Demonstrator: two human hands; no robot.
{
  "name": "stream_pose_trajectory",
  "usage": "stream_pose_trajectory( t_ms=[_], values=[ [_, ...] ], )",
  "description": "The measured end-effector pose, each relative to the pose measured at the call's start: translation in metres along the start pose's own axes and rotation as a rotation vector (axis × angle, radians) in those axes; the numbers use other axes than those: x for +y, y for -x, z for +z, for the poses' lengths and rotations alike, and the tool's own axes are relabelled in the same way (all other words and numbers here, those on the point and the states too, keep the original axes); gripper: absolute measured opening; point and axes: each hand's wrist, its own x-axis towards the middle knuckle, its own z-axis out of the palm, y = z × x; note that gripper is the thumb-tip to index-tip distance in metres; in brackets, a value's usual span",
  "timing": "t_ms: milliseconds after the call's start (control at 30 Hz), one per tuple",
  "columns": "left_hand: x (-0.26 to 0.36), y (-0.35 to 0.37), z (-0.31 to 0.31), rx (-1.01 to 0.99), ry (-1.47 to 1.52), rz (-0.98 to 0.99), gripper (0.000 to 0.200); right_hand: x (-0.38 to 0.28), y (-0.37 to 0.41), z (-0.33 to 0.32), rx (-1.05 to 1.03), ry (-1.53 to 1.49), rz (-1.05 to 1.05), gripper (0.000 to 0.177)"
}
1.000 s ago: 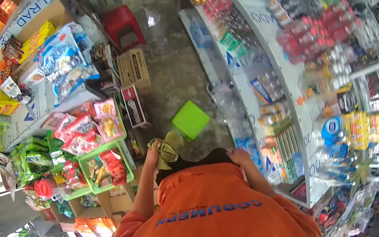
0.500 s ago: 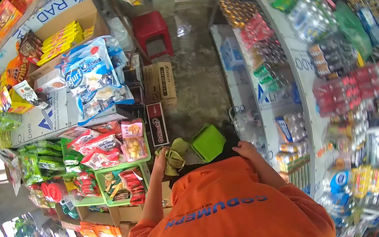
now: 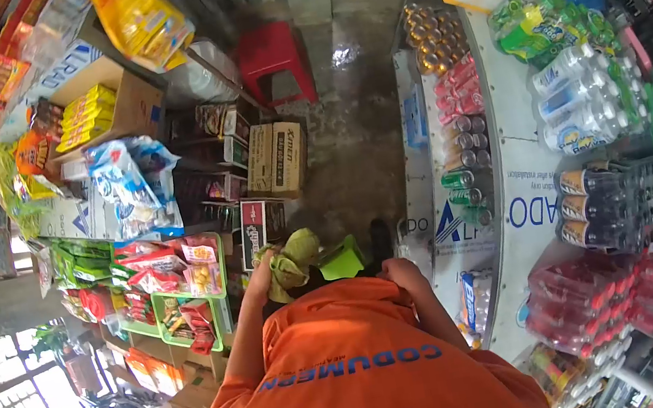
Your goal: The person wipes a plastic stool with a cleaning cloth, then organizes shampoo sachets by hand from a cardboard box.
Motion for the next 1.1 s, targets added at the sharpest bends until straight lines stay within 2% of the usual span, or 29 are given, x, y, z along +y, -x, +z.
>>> stream_pose_trajectory(
  t_ms=[100, 133, 167, 267, 300, 367, 433, 467, 500, 533, 600, 633, 667, 733, 767, 800, 867, 933, 967, 1033, 1067, 1100],
  values=[
    [0.062, 0.017, 0.045, 0.043, -0.056, -0.115, 0.044, -0.015, -0.025, -0.021, -0.155, 0.022, 0.055, 0.038],
    [0.066, 0.006, 0.049, 0.038, 0.006, -0.165, 0.043, -0.02, -0.032, -0.022, -0.161, 0.051, 0.073, 0.036],
    [0.062, -0.011, 0.046, 0.001, -0.067, -0.1, 0.042, -0.024, -0.038, -0.021, -0.158, 0.009, 0.101, 0.036],
    [0.064, -0.068, 0.044, -0.106, -0.185, -0.192, 0.043, -0.05, -0.056, -0.023, -0.28, 0.121, 0.23, 0.031],
    [0.056, -0.092, 0.037, -0.177, -0.288, -0.141, 0.044, -0.068, -0.051, -0.018, -0.266, 0.082, 0.292, 0.031],
    [0.041, -0.157, 0.044, -0.291, -0.463, -0.012, 0.044, -0.081, -0.06, -0.027, -0.157, 0.266, 0.38, 0.031],
    [0.058, -0.195, 0.056, -0.413, -0.413, -0.156, 0.043, -0.075, -0.077, -0.021, -0.151, 0.237, 0.358, 0.033],
    [0.063, -0.218, 0.065, -0.428, -0.407, -0.154, 0.043, -0.075, -0.097, -0.028, -0.19, 0.092, 0.314, 0.035],
    [0.063, -0.239, 0.072, -0.367, -0.41, -0.136, 0.044, -0.071, -0.12, -0.028, -0.23, -0.058, 0.268, 0.038],
    [0.052, -0.259, 0.076, -0.302, -0.415, -0.132, 0.044, -0.058, -0.145, -0.012, -0.238, -0.063, 0.285, 0.038],
    [0.016, -0.317, 0.079, -0.288, -0.371, -0.154, 0.05, -0.02, -0.207, 0.024, -0.026, 0.015, 0.059, 0.033],
    [-0.003, -0.346, 0.079, -0.263, -0.338, -0.163, 0.056, -0.008, -0.241, 0.026, 0.021, 0.064, 0.025, 0.034],
    [-0.009, -0.368, 0.084, -0.247, -0.329, -0.155, 0.045, 0.001, -0.275, 0.026, 0.06, 0.104, -0.008, 0.034],
    [-0.029, -0.405, 0.094, -0.187, -0.359, -0.126, 0.045, 0.032, -0.342, 0.031, 0.131, 0.094, -0.072, 0.036],
    [-0.037, -0.421, 0.097, -0.167, -0.377, -0.113, 0.045, 0.052, -0.373, 0.043, 0.175, 0.109, -0.051, 0.036],
    [-0.046, -0.438, 0.101, -0.147, -0.395, -0.101, 0.045, 0.058, -0.397, 0.03, 0.116, 0.022, 0.018, 0.036],
    [-0.063, -0.465, 0.105, -0.158, -0.827, 0.145, 0.048, 0.098, -0.448, 0.045, -0.084, 0.172, 0.085, 0.035],
    [-0.085, -0.489, 0.102, -0.191, -1.189, 0.187, 0.05, 0.137, -0.473, 0.091, 0.117, 0.272, 0.046, 0.034],
    [-0.087, -0.493, 0.101, -0.247, -1.288, 0.182, 0.051, 0.143, -0.476, 0.103, 0.071, 0.248, 0.062, 0.034],
    [-0.093, -0.49, 0.099, -0.328, -1.37, 0.131, 0.052, 0.136, -0.469, 0.094, -0.302, 0.242, 0.1, 0.036],
    [-0.097, -0.486, 0.099, -0.321, -1.371, 0.167, 0.05, 0.134, -0.464, 0.094, -0.341, 0.235, 0.104, 0.036],
    [-0.098, -0.486, 0.099, -0.293, -1.371, 0.218, 0.048, 0.133, -0.465, 0.092, -0.285, 0.181, 0.059, 0.036]
  ],
)
